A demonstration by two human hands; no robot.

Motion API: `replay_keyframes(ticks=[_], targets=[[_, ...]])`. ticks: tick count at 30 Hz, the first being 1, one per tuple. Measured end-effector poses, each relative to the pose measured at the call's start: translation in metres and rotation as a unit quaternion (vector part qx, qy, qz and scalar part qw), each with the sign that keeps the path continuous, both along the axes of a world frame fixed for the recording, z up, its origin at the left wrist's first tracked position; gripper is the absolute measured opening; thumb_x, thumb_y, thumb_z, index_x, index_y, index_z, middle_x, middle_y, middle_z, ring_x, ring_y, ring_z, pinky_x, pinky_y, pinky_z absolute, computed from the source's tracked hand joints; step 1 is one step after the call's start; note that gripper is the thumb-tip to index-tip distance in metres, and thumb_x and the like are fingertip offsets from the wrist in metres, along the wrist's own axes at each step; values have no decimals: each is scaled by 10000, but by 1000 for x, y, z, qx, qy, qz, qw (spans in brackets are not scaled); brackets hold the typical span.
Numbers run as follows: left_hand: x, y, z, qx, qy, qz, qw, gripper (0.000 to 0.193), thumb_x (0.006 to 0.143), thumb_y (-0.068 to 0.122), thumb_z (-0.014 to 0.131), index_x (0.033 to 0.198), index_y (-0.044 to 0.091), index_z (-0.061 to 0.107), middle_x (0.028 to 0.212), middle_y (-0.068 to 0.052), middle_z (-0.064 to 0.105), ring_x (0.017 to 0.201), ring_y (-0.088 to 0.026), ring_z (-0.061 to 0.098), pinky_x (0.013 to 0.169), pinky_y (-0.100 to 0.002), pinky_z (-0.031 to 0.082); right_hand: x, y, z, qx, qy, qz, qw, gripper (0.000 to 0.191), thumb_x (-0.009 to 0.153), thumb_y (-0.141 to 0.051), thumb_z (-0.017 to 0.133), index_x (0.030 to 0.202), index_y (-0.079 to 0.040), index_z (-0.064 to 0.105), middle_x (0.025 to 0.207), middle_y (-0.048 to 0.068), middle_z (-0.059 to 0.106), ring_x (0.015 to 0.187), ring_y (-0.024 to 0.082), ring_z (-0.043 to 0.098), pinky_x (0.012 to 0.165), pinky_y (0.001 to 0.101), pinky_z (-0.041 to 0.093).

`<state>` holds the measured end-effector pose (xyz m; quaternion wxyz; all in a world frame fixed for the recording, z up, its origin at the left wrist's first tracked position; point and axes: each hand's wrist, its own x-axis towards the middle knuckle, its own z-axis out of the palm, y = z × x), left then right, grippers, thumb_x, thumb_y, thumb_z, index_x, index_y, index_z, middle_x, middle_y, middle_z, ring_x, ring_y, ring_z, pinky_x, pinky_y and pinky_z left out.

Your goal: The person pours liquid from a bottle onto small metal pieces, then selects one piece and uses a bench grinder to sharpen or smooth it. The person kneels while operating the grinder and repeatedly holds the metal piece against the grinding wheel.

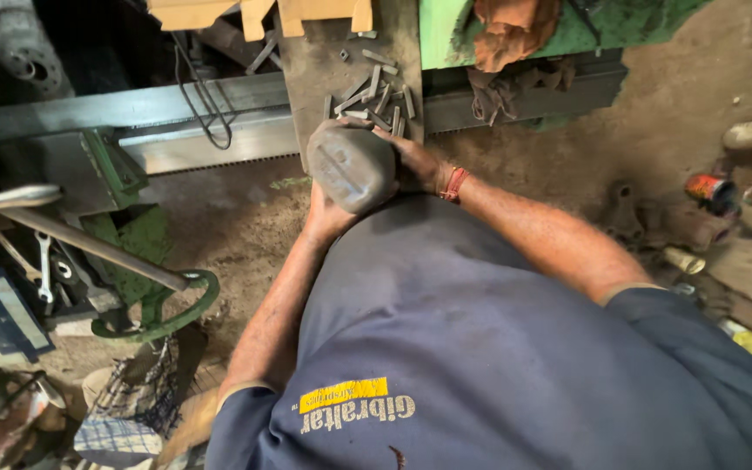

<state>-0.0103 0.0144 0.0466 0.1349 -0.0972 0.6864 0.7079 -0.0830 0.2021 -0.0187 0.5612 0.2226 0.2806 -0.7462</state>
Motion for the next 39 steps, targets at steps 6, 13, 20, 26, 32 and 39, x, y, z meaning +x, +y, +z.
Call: replay_keyframes(ticks=[6,13,20,26,32,39], targets=[[-4,-11,2,13,-72,48,996,737,786,209,906,1390,11,534,1295,-115,653,1176,-219,645,1018,-400,582,3,23,-6,-17,89,25,996,472,1114,-374,564,1399,0,609,1207,100,693,1022,205,666,890,367,565],[-10,-13,-21,371,-61,263,889,689,855,100,813,1436,14,454,1273,-133,614,1215,-288,620,1118,-464,495,-14,28,30,62,218,67,972,421,1063,-186,605,1410,53,587,1266,157,679,1100,245,680,961,389,562],[-6,-17,-70,500,-122,329,792,304,927,175,769,1149,-2,664,1148,-106,697,1144,-239,640,1145,-427,459,-31,35,58,19,113,8,993,472,983,-113,417,1383,81,577,1329,203,683,1140,314,713,986,446,589],[4,-21,-84,507,-148,357,771,267,919,173,784,1107,15,682,1118,-103,699,1115,-232,645,1143,-435,466,-34,39,39,59,166,-29,984,498,894,8,438,1359,80,603,1397,226,640,1256,323,652,1050,439,579],[3,-24,-76,491,-164,349,781,318,886,206,792,1125,27,681,1138,-98,701,1123,-228,642,1104,-421,478,-26,30,15,285,526,79,798,524,886,64,523,1399,-11,600,1462,174,592,1339,306,596,1053,399,550],[1,-23,-75,514,-174,373,753,307,889,184,811,1113,35,664,1136,-87,685,1119,-226,634,1118,-428,485,-12,30,10,413,690,122,582,248,949,16,692,1191,-33,710,1381,112,650,1288,328,639,1081,393,537]])
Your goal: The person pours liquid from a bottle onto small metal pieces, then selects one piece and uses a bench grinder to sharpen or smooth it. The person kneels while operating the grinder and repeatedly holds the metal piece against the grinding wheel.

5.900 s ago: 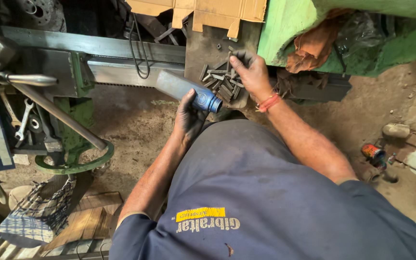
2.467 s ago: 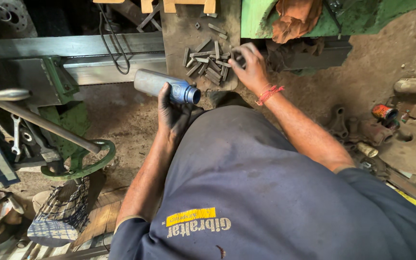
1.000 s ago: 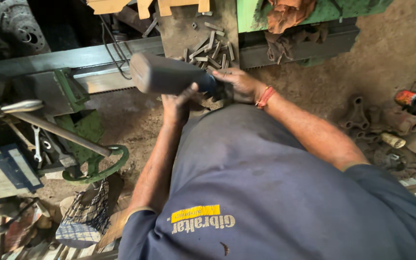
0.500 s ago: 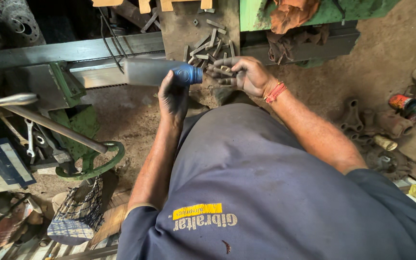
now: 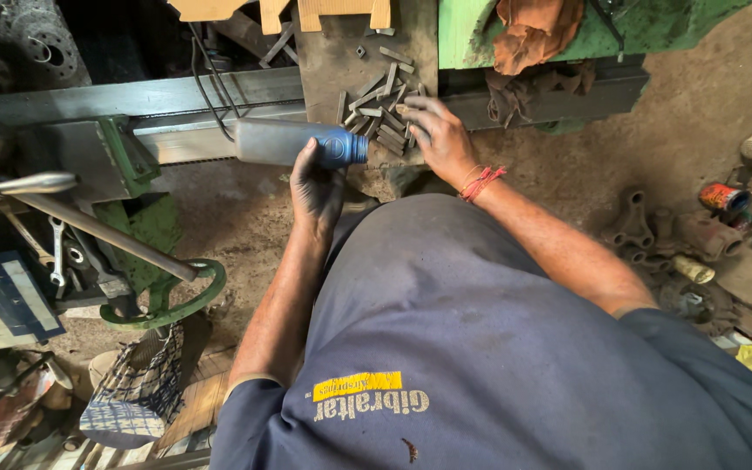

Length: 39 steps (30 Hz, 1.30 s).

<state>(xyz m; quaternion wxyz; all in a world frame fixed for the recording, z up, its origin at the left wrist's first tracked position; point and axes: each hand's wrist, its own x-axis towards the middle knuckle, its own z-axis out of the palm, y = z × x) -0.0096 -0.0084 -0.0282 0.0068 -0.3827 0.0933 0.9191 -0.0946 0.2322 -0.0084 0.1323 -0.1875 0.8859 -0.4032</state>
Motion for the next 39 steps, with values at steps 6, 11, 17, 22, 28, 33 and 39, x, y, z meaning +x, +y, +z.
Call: replay_keyframes(ticks=[6,11,17,22,28,33,39], targets=[[3,1,0,-12,-18,-31,999,338,883,201,800,1132,22,658,1122,-91,689,1095,-228,638,1100,-414,477,-1,-1,-10,24,111,104,988,261,880,105,645,1082,-47,712,1306,86,699,1277,308,661,1081,389,559],[3,4,-1,-8,-9,-31,999,331,886,210,802,1131,38,659,1131,-82,688,1109,-220,630,1092,-418,479,-6,-8,-8,13,150,156,976,213,881,83,685,1062,-30,693,1301,100,697,1300,315,643,1070,397,549],[6,3,5,8,-29,-13,999,328,883,204,802,1134,49,660,1138,-79,691,1112,-220,630,1094,-408,467,-10,-23,19,-43,151,84,984,236,875,83,675,1085,-21,693,1337,153,670,1309,352,615,1105,430,527],[1,4,14,15,-36,-12,999,359,847,213,799,1123,31,661,1137,-98,700,1108,-235,646,1100,-410,471,-13,-28,31,-53,107,22,993,172,918,48,687,1075,-22,685,1262,152,679,1196,351,659,1034,403,539],[4,12,41,-226,9,-178,958,560,845,235,869,1277,13,591,1210,-118,642,1130,-235,630,1044,-408,513,9,-25,-15,-290,-440,-132,840,235,1076,-218,588,1241,-67,660,1124,71,723,1031,222,686,881,367,604],[12,23,69,-447,250,-306,803,891,751,229,959,1439,44,424,1357,-99,594,1257,-180,613,1069,-360,551,18,-26,-39,-382,-566,-136,718,455,1110,-370,471,1515,-164,492,1545,-27,556,1398,94,533,1177,283,425],[-7,25,99,-452,120,-379,798,827,705,237,989,1387,33,568,1337,-131,684,1191,-211,698,1056,-379,605,12,-21,-20,-373,-623,-123,676,470,1088,-374,466,1475,-121,545,1443,26,622,1265,134,614,1096,315,502]])
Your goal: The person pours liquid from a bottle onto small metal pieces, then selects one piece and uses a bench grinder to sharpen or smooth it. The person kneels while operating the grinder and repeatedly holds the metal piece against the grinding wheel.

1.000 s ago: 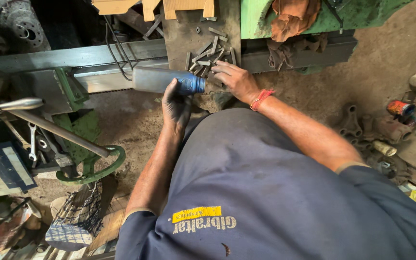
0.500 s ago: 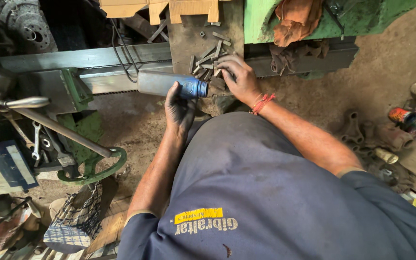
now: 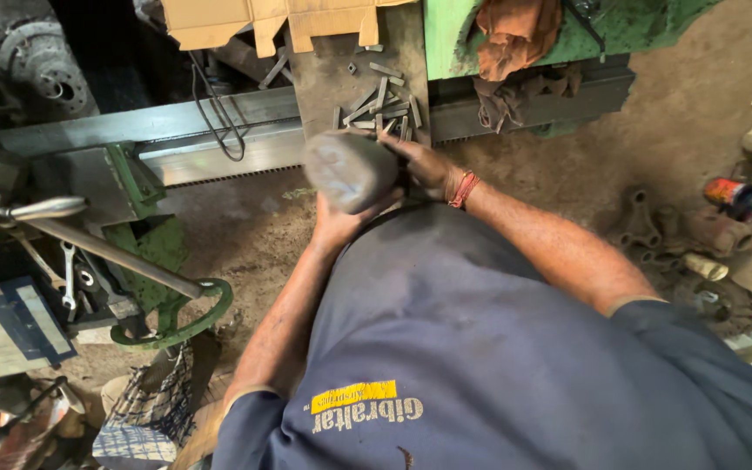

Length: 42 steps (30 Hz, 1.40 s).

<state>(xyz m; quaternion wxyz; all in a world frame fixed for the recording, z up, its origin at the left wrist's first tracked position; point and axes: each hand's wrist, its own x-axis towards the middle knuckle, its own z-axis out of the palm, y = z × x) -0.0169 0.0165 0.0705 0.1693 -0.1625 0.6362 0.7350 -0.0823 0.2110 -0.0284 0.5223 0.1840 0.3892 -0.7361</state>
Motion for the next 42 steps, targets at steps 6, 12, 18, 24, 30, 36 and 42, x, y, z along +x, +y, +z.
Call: replay_keyframes(ticks=[6,12,18,24,30,36,42], targets=[[10,-16,9,-141,313,-65,937,885,645,233,966,1387,60,517,1332,-102,615,1232,-240,606,1056,-419,482,6,6,3,-101,-79,-34,991,402,1098,-423,492,1281,-100,645,1198,23,692,1033,112,693,890,306,607],[5,-8,-17,19,13,-48,999,825,753,293,918,1448,89,524,1396,-84,641,1279,-220,637,1091,-380,549,-8,-11,0,-1,33,-44,998,380,1077,-358,506,1351,-143,657,1302,8,701,1146,96,677,1001,260,562],[-1,-14,22,-151,282,-41,947,816,747,258,926,1419,43,518,1339,-125,613,1221,-258,603,1051,-427,519,-5,0,32,-132,-89,-37,987,461,1136,-444,510,1344,-50,630,1209,89,707,1035,211,675,925,409,552],[-9,-13,17,-97,111,-24,989,799,752,238,905,1402,-21,520,1283,-168,617,1142,-307,593,1004,-481,503,-11,-5,37,-39,-18,-38,998,386,1039,-311,530,1310,-63,651,1256,52,705,1111,161,693,1015,371,552],[-3,-15,-15,-9,89,81,993,735,850,157,844,1460,19,458,1367,-133,582,1253,-239,588,1150,-429,473,-10,-1,40,-92,-31,-76,992,355,1119,-274,514,1310,1,631,1250,115,695,1108,208,694,1033,406,566],[-7,-16,-39,419,-47,269,866,575,947,224,755,1442,43,524,1332,-102,614,1256,-241,609,1151,-438,450,-16,11,59,-67,-10,-47,997,379,1103,-273,494,1316,19,609,1141,91,692,1039,224,712,835,449,625],[0,-24,-68,450,-105,326,824,453,975,258,712,1334,3,607,1276,-131,670,1225,-262,619,1136,-448,463,-22,16,38,120,198,35,972,402,1015,-72,485,1395,9,591,1181,119,721,989,185,707,763,311,601]])
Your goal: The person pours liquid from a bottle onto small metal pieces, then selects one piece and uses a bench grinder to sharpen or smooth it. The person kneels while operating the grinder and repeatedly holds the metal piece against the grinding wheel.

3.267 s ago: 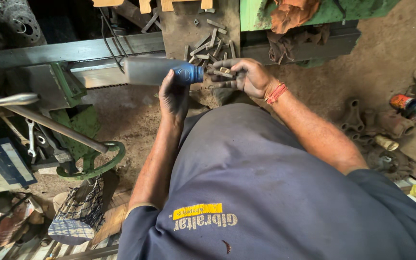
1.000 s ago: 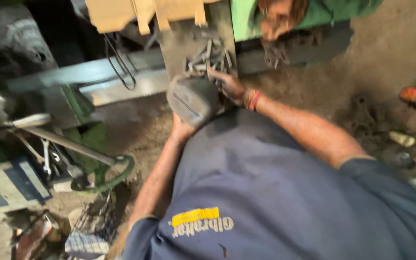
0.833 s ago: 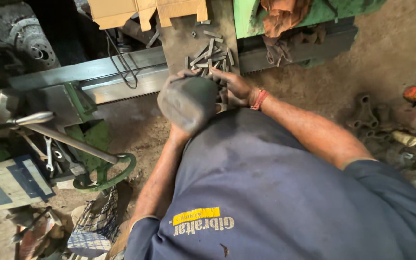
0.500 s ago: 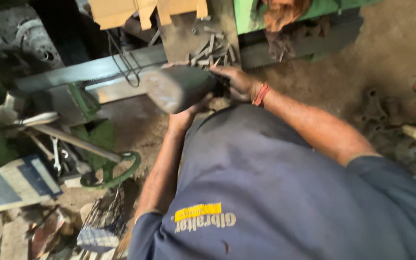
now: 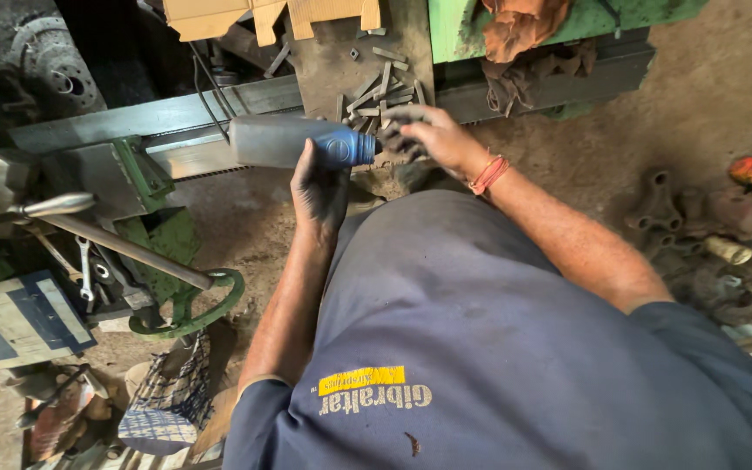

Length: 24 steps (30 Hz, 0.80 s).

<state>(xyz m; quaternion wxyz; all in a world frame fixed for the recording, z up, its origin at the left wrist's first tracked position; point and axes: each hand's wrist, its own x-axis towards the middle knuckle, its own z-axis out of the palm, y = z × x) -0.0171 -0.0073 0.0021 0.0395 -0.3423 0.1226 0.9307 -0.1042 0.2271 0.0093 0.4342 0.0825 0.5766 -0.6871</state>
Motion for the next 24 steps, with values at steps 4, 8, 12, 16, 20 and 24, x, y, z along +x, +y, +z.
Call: replay_keyframes(ticks=[4,8,12,16,20,24], targets=[[4,-5,-5,28,-3,23,999,402,999,236,734,1297,-5,611,1280,-134,660,1232,-261,614,1162,-445,456,0,4,-24,119,200,17,972,526,904,83,503,1426,19,524,1240,121,705,1051,181,717,828,303,586],[5,-7,-2,31,-12,20,999,406,937,245,744,1240,0,630,1253,-143,684,1215,-263,633,1150,-426,454,3,5,-29,129,285,-7,950,533,904,134,590,1425,45,522,1296,160,680,1195,220,690,1025,336,578],[5,-7,-2,50,-34,31,998,386,945,244,769,1215,5,632,1218,-125,681,1176,-254,633,1135,-428,464,8,1,-23,218,371,14,903,470,913,130,647,1371,48,575,1320,190,672,1211,250,691,1058,356,556],[3,-7,-4,57,-49,37,996,381,912,234,792,1185,18,636,1192,-115,688,1154,-247,647,1110,-421,490,3,-6,-24,124,278,-31,952,447,981,90,598,1419,45,520,1333,177,674,1230,241,690,1044,367,580],[2,-8,-2,71,-57,47,995,377,900,229,800,1166,12,643,1169,-116,696,1136,-244,657,1105,-412,507,-1,-4,-23,56,162,-37,985,429,1022,18,579,1438,9,476,1318,153,675,1148,218,725,919,351,628],[0,-9,0,65,-63,47,995,361,895,226,802,1152,22,650,1165,-109,698,1125,-235,662,1099,-414,514,-1,0,-17,-23,145,-35,989,406,1045,26,576,1443,0,502,1329,164,692,1217,215,694,946,333,602]])
